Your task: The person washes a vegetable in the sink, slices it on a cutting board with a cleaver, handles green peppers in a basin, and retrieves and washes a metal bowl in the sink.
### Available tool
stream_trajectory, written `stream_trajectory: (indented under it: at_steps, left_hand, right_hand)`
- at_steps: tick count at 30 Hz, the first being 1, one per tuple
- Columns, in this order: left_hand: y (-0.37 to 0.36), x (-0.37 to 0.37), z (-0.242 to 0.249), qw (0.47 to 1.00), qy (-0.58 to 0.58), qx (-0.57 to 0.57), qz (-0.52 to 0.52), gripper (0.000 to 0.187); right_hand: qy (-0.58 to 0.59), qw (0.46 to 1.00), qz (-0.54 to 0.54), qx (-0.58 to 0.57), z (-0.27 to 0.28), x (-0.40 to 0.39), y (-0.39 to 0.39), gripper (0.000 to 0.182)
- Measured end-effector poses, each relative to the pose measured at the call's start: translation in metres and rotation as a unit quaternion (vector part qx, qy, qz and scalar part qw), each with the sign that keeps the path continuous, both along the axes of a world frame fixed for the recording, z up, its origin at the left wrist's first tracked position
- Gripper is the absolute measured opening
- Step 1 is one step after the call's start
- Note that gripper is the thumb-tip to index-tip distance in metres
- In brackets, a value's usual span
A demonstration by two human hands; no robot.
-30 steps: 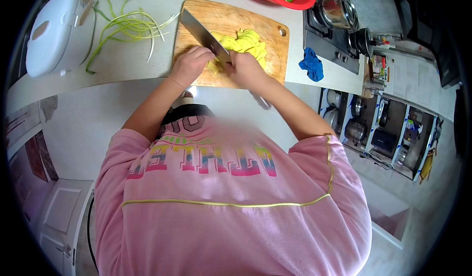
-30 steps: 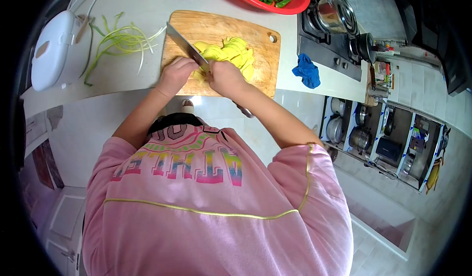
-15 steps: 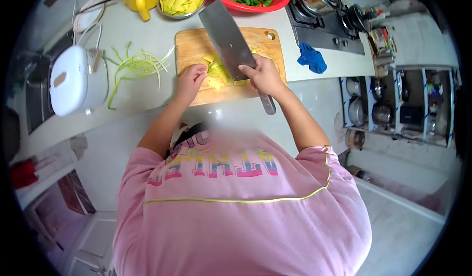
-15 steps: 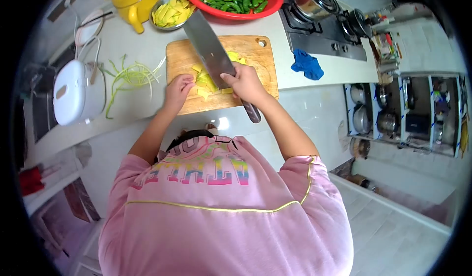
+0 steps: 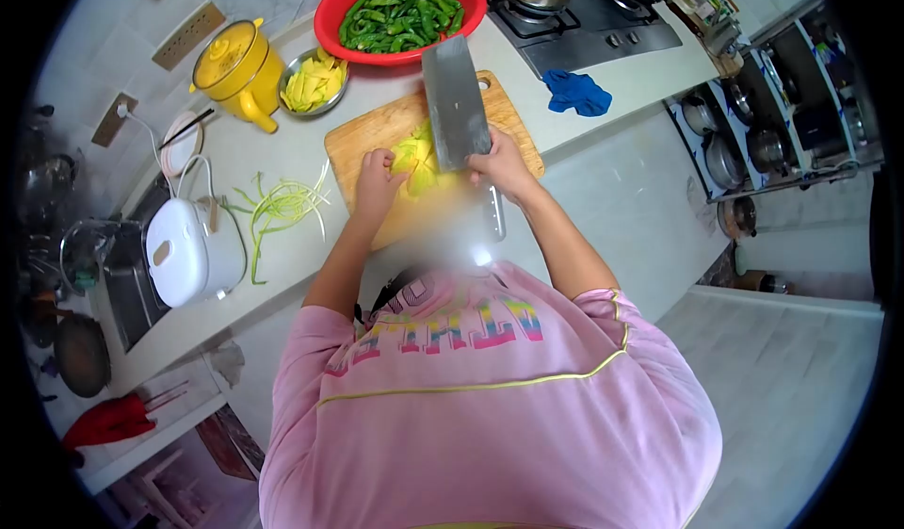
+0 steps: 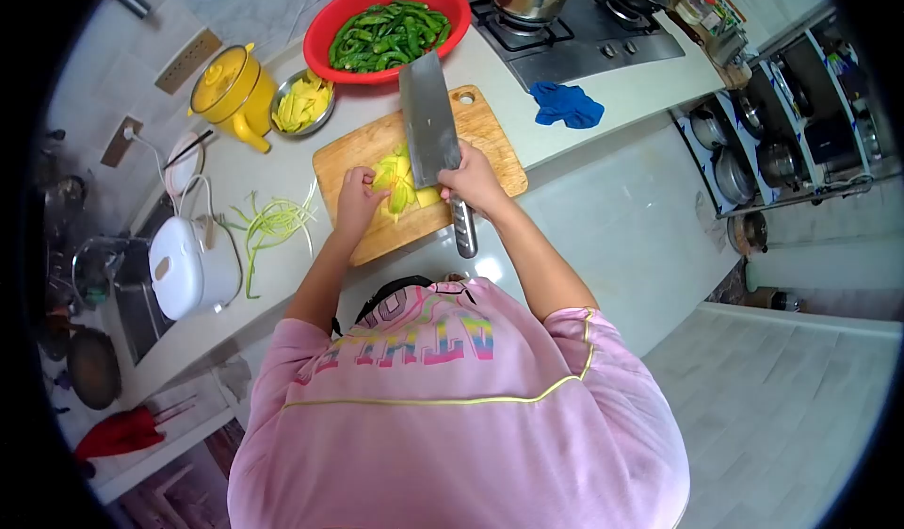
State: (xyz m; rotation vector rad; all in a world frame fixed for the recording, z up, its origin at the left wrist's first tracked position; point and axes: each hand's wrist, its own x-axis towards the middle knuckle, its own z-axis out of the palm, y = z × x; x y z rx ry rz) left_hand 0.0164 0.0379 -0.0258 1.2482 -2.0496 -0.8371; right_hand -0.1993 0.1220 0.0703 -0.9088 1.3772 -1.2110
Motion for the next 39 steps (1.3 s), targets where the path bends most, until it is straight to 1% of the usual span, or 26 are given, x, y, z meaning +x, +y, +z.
stream_trajectory:
  at_steps: [1, 2, 4, 5, 6, 7, 8, 9, 10, 11, 13, 14, 16, 18, 21, 23, 24, 25, 27, 30, 33, 36, 39]
  left_hand:
    - [0.0, 0.002, 0.004, 1.0, 0.002, 0.003, -0.006, 0.044]
    - [0.002, 0.007, 0.008, 1.0, 0.003, 0.007, -0.011, 0.044]
    - [0.006, 0.016, 0.013, 0.999, -0.004, 0.001, -0.032, 0.045]
    - [0.009, 0.02, 0.012, 0.999, -0.012, -0.007, -0.049, 0.046]
    - [0.014, 0.024, 0.01, 0.998, -0.019, -0.014, -0.065, 0.046]
    - [0.022, 0.025, 0.006, 0.995, -0.043, -0.027, -0.089, 0.047]
    - [0.03, 0.023, 0.002, 0.991, -0.066, -0.042, -0.112, 0.047]
    - [0.036, 0.019, 0.001, 0.985, -0.089, -0.057, -0.133, 0.047]
    - [0.04, 0.014, 0.004, 0.981, -0.118, -0.063, -0.138, 0.048]
    - [0.038, 0.013, -0.001, 0.982, -0.115, -0.07, -0.129, 0.047]
    - [0.038, 0.004, 0.013, 0.985, -0.108, -0.081, -0.11, 0.047]
    - [0.035, 0.001, 0.021, 0.984, -0.112, -0.042, -0.129, 0.041]
    - [0.026, 0.0, 0.002, 0.994, -0.061, -0.059, -0.075, 0.034]
    - [0.019, 0.008, -0.009, 0.996, -0.054, -0.052, -0.041, 0.027]
    - [0.015, 0.032, 0.02, 0.989, -0.135, 0.042, 0.03, 0.022]
    - [-0.004, 0.066, 0.015, 0.986, -0.092, 0.098, 0.096, 0.021]
    - [-0.018, 0.079, 0.005, 0.985, -0.015, 0.114, 0.129, 0.021]
    - [-0.021, 0.072, 0.022, 0.991, -0.021, 0.055, 0.119, 0.024]
    - [-0.021, 0.048, 0.059, 0.998, -0.035, -0.002, 0.058, 0.03]
    - [-0.01, -0.005, 0.078, 0.997, -0.027, -0.021, -0.07, 0.036]
    - [-0.015, -0.025, 0.079, 0.98, -0.116, 0.074, -0.141, 0.036]
    - [-0.018, -0.028, 0.074, 0.982, -0.091, 0.118, -0.112, 0.031]
    - [-0.032, -0.025, 0.054, 0.987, -0.067, 0.119, -0.083, 0.027]
  right_hand:
    - [-0.031, 1.0, 0.003, -0.003, -0.001, 0.0, 0.002, 0.026]
    - [-0.001, 1.0, 0.023, -0.004, -0.007, -0.002, 0.004, 0.029]
    - [0.148, 0.987, 0.044, -0.043, -0.023, -0.005, 0.004, 0.03]
    - [0.221, 0.972, 0.053, -0.06, -0.031, -0.007, 0.004, 0.031]
    - [0.295, 0.953, 0.043, -0.054, -0.025, -0.004, 0.007, 0.032]
    - [0.369, 0.92, 0.023, -0.131, -0.026, -0.003, 0.009, 0.032]
    - [0.44, 0.874, 0.003, -0.208, -0.027, -0.002, 0.009, 0.032]
    - [0.507, 0.814, -0.016, -0.283, -0.027, -0.002, 0.008, 0.031]
    - [0.557, 0.758, -0.038, -0.336, -0.03, -0.003, 0.006, 0.025]
    - [0.586, 0.73, -0.029, -0.349, -0.032, -0.004, 0.005, 0.021]
    - [0.641, 0.671, -0.007, -0.373, -0.034, -0.009, 0.007, 0.015]
    - [0.643, 0.664, -0.011, -0.382, -0.036, -0.01, 0.008, 0.013]
    - [0.647, 0.65, -0.014, -0.4, -0.039, -0.012, 0.008, 0.011]
    - [0.644, 0.649, -0.011, -0.404, -0.038, -0.016, 0.007, 0.011]
    - [0.658, 0.643, -0.003, -0.393, -0.035, -0.027, 0.012, 0.012]
    - [0.666, 0.636, 0.005, -0.39, -0.035, -0.032, 0.015, 0.012]
    - [0.668, 0.632, 0.008, -0.393, -0.035, -0.035, 0.016, 0.012]
    - [0.671, 0.628, 0.012, -0.395, -0.033, -0.037, 0.019, 0.012]
    - [0.674, 0.621, 0.038, -0.398, -0.028, -0.038, 0.024, 0.013]
    - [0.672, 0.61, 0.083, -0.412, -0.023, -0.037, 0.027, 0.014]
    - [0.683, 0.593, 0.092, -0.418, -0.018, -0.035, 0.031, 0.014]
    - [0.674, 0.606, 0.085, -0.413, -0.02, -0.042, 0.038, 0.015]
    - [0.668, 0.625, 0.067, -0.398, -0.022, -0.047, 0.047, 0.014]
